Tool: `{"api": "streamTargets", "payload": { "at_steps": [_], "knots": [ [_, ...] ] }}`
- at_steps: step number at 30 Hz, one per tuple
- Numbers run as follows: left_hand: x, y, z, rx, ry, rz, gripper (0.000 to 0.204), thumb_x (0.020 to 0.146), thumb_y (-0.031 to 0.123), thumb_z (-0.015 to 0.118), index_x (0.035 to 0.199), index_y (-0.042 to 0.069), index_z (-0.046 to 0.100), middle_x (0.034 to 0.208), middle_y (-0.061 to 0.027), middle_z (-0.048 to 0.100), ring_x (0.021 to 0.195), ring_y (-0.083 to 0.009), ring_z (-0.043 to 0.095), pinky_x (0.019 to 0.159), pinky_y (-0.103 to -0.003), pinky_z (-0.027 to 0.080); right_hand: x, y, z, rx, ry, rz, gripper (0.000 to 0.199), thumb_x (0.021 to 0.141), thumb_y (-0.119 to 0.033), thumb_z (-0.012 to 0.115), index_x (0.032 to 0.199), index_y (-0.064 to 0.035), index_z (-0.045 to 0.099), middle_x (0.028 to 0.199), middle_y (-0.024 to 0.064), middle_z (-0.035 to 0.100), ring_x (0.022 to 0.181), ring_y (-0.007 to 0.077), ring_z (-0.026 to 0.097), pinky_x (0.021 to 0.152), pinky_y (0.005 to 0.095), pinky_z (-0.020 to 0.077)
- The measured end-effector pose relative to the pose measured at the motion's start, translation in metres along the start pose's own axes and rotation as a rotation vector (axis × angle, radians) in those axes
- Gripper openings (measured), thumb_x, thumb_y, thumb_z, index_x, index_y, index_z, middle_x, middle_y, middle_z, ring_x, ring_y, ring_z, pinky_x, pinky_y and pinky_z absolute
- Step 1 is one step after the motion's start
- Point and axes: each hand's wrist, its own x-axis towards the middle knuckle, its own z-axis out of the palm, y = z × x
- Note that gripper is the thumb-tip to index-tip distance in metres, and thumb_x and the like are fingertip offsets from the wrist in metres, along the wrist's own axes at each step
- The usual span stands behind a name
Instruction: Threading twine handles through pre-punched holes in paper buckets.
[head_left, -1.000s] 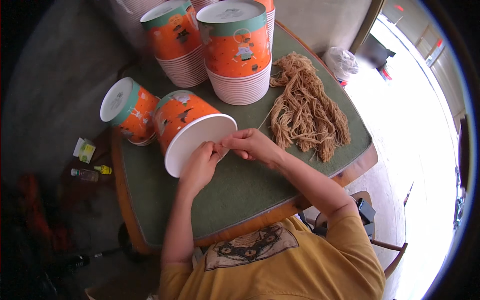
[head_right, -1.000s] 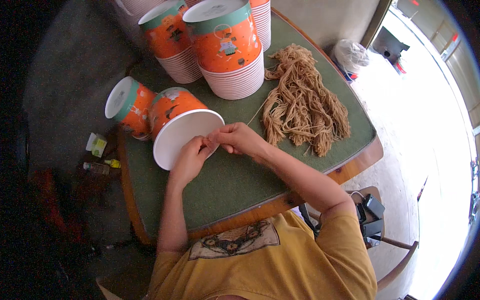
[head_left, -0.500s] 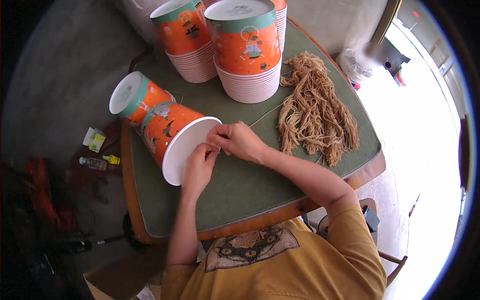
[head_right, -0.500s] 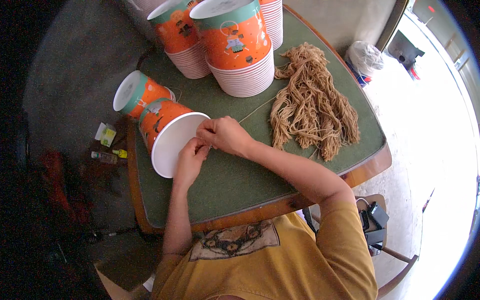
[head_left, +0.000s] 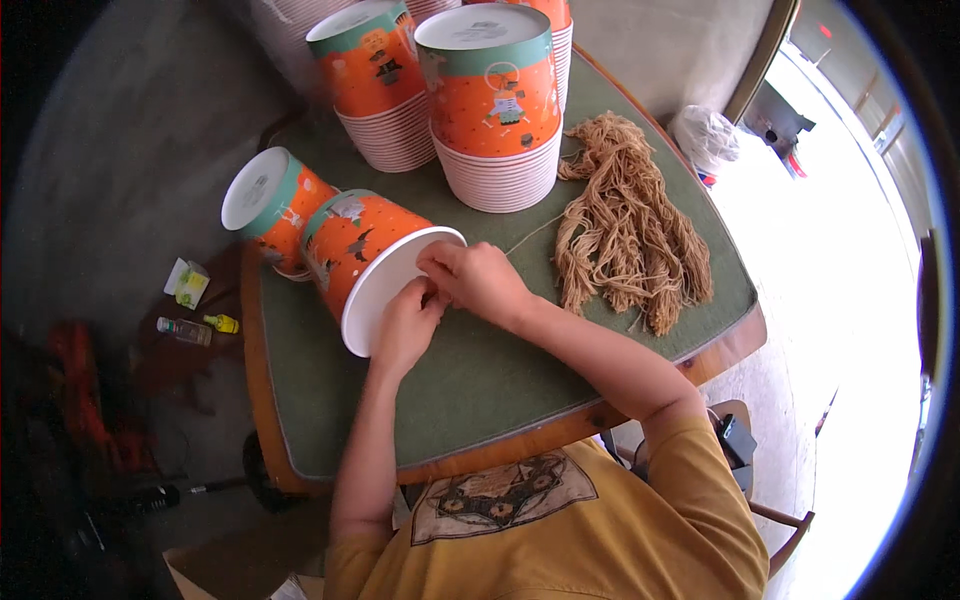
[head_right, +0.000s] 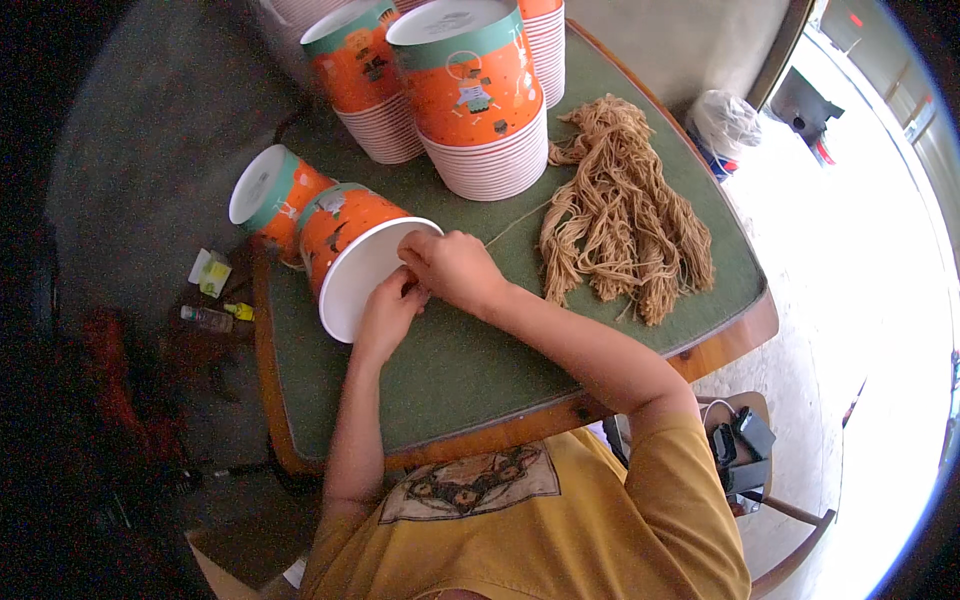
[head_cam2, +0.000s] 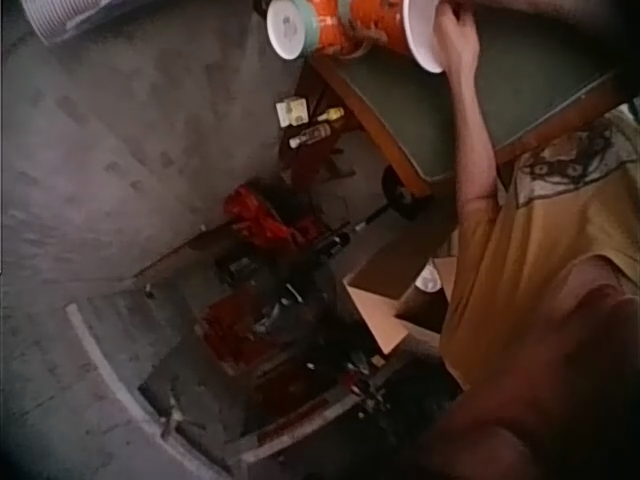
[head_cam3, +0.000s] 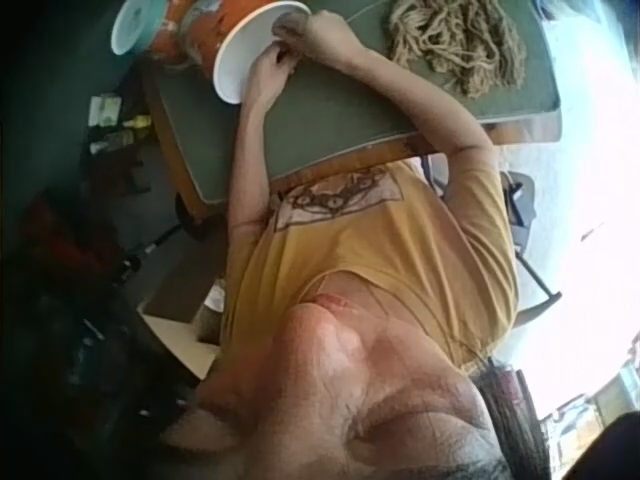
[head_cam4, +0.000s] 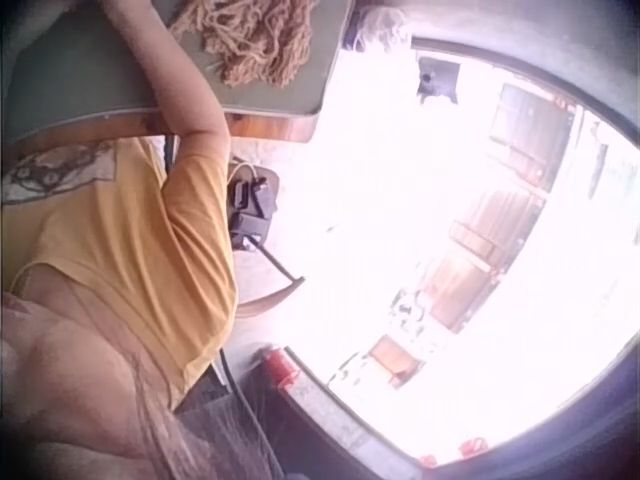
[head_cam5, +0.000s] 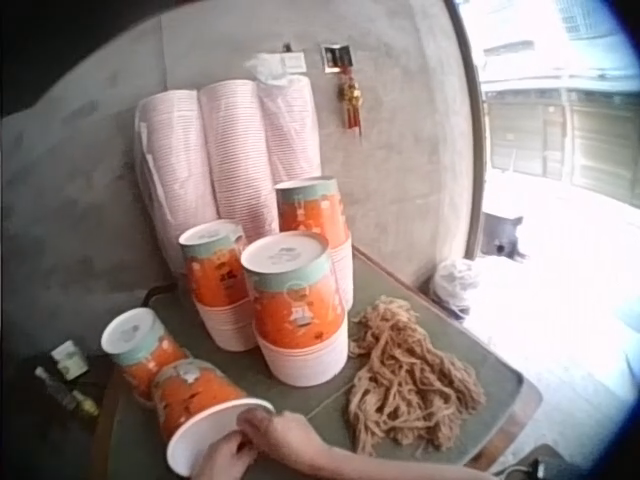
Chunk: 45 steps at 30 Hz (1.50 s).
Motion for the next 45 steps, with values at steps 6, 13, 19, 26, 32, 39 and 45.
{"api": "streamTargets", "payload": {
  "at_steps": [6, 13, 19, 26, 32, 39, 45],
  "knots": [
    [0.005, -0.002, -0.002, -0.184, -0.037, -0.043, 0.020, 0.095, 0.017, 0.058, 0.100, -0.002, 0.060, 0.083, -0.0081, 0.063, 0.074, -0.0160, 0.059, 0.068, -0.031, 0.047, -0.013, 0.013, -0.011, 1.020, -0.248, 0.148, 0.009, 0.091, -0.010, 0.063, 0.099, -0.0060, 0.062, 0.087, 0.0040, 0.062, 0.080, 0.0130, 0.061, 0.073, 0.0322, 0.0528],
    [0.008, -0.007, -0.001, -0.282, -0.042, -0.125, 0.018, 0.092, 0.013, 0.055, 0.099, -0.002, 0.061, 0.079, -0.0040, 0.061, 0.069, -0.0117, 0.055, 0.062, -0.028, 0.045, -0.034, 0.015, -0.015, -0.018, -0.006, -0.260, 0.023, 0.076, -0.010, 0.071, 0.097, -0.0075, 0.063, 0.095, 0.0069, 0.058, 0.087, 0.0271, 0.059, 0.079, 0.0371, 0.0513],
    [0.008, -0.003, -0.001, -0.242, -0.018, -0.126, 0.016, 0.091, 0.012, 0.055, 0.096, -0.003, 0.060, 0.076, -0.0055, 0.061, 0.068, -0.0122, 0.056, 0.062, -0.028, 0.045, -0.036, 0.011, -0.004, -0.225, 0.075, -0.279, 0.030, 0.074, -0.017, 0.073, 0.101, -0.0087, 0.062, 0.091, 0.0062, 0.055, 0.084, 0.0246, 0.057, 0.075, 0.0361, 0.0489],
    [0.008, -0.008, -0.001, -0.256, -0.049, -0.113, 0.012, 0.093, 0.008, 0.051, 0.098, 0.000, 0.060, 0.080, -0.0026, 0.059, 0.070, -0.0096, 0.052, 0.063, -0.024, 0.044, -0.035, 0.009, 0.000, -0.216, 0.070, -0.251, 0.032, 0.073, -0.016, 0.071, 0.102, -0.0074, 0.062, 0.088, 0.0057, 0.055, 0.084, 0.0240, 0.057, 0.076, 0.0354, 0.0489],
    [0.006, -0.005, -0.004, -0.326, -0.065, -0.112, 0.012, 0.094, 0.009, 0.053, 0.098, 0.001, 0.060, 0.083, -0.0015, 0.060, 0.073, -0.0088, 0.053, 0.066, -0.023, 0.045, -0.039, 0.006, 0.003, -0.088, 0.060, -0.212, 0.034, 0.072, -0.015, 0.070, 0.103, -0.0055, 0.061, 0.089, 0.0080, 0.057, 0.084, 0.0273, 0.058, 0.078, 0.0388, 0.0495],
    [0.004, -0.010, -0.005, -0.435, -0.099, -0.109, 0.010, 0.096, 0.008, 0.053, 0.099, 0.000, 0.059, 0.086, -0.0031, 0.061, 0.073, -0.0095, 0.054, 0.066, -0.024, 0.045, -0.045, 0.007, 0.008, 0.050, 0.003, -0.113, 0.021, 0.075, -0.015, 0.069, 0.093, -0.0052, 0.063, 0.087, 0.0094, 0.058, 0.083, 0.0297, 0.059, 0.078, 0.0400, 0.0510],
    [0.003, -0.013, -0.010, -0.523, -0.133, -0.123, 0.010, 0.097, 0.006, 0.054, 0.102, -0.001, 0.059, 0.089, -0.0031, 0.061, 0.076, -0.0100, 0.056, 0.071, -0.024, 0.048, -0.043, 0.014, 0.002, 0.141, -0.056, -0.111, 0.013, 0.077, -0.008, 0.069, 0.089, -0.0086, 0.066, 0.090, 0.0071, 0.062, 0.087, 0.0282, 0.061, 0.079, 0.0376, 0.0514]
  ]
}}
